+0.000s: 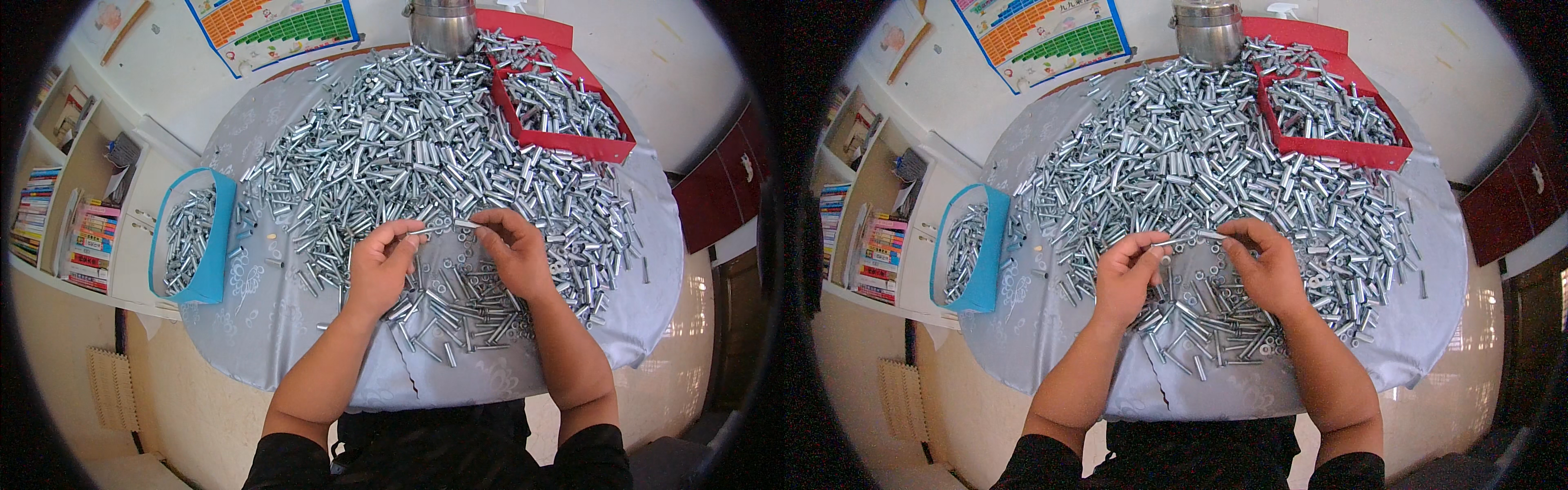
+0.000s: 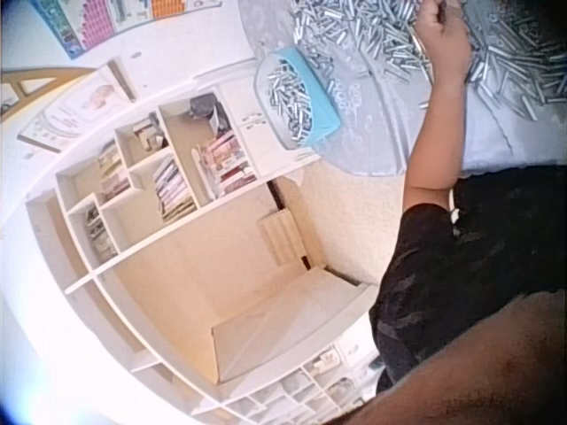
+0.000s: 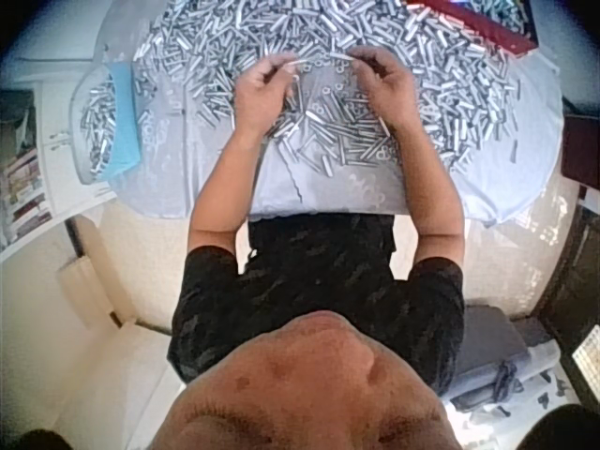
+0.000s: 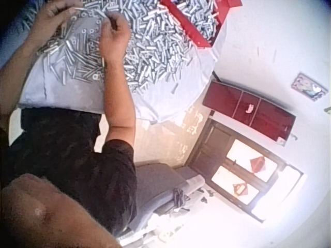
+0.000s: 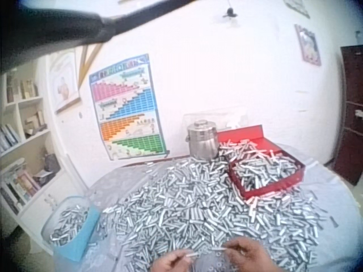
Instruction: The person repeatedly picks up metal bolts and washers from a large pile on a table, threads the washers onto the bolts, and places the assembled units back onto the pile. The task continues throughout the clip with no visible change in the overall pile size.
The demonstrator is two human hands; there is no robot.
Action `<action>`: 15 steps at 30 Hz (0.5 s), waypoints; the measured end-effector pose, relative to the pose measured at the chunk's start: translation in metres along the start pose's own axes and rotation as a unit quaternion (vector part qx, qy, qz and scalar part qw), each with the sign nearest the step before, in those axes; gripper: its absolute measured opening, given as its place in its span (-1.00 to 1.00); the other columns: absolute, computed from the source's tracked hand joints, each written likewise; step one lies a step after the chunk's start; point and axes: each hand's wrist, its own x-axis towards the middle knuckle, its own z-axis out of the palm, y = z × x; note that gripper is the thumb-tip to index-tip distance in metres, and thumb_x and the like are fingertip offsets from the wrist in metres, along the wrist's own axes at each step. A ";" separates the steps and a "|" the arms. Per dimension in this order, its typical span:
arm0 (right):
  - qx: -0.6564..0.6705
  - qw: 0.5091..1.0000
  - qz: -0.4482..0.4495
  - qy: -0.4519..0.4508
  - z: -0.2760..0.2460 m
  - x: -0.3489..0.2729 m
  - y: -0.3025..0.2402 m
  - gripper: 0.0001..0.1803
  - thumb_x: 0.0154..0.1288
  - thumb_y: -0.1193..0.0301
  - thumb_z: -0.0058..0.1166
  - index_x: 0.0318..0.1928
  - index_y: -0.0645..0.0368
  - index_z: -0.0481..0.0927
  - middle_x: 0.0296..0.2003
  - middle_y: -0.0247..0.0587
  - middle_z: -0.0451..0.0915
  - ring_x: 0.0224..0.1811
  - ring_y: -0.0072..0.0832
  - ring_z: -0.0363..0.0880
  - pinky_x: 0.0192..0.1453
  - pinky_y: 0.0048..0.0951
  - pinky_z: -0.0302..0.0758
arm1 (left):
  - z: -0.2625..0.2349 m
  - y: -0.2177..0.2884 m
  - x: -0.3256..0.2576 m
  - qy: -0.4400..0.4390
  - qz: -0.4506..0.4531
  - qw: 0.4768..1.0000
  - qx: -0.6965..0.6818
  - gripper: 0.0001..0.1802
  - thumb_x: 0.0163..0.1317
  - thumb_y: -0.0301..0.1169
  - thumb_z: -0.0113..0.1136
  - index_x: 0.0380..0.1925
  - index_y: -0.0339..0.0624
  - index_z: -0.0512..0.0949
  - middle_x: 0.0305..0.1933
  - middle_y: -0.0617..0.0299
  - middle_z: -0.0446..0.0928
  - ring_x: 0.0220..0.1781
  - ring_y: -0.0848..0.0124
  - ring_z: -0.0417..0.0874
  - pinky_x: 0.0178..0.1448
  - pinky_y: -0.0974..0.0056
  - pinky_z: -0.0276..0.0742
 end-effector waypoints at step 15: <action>-0.029 0.999 -0.018 -0.030 0.001 -0.002 -0.002 -0.79 0.23 0.59 0.15 -0.10 0.24 0.63 -0.24 -0.26 0.61 -0.18 -0.55 0.58 -0.06 -0.52 0.49 | 0.001 -0.006 0.000 -0.036 0.004 0.999 0.002 -0.76 0.30 -0.54 0.10 -0.05 -0.33 0.57 -0.22 0.20 0.65 -0.48 0.60 0.50 -0.37 0.49 0.43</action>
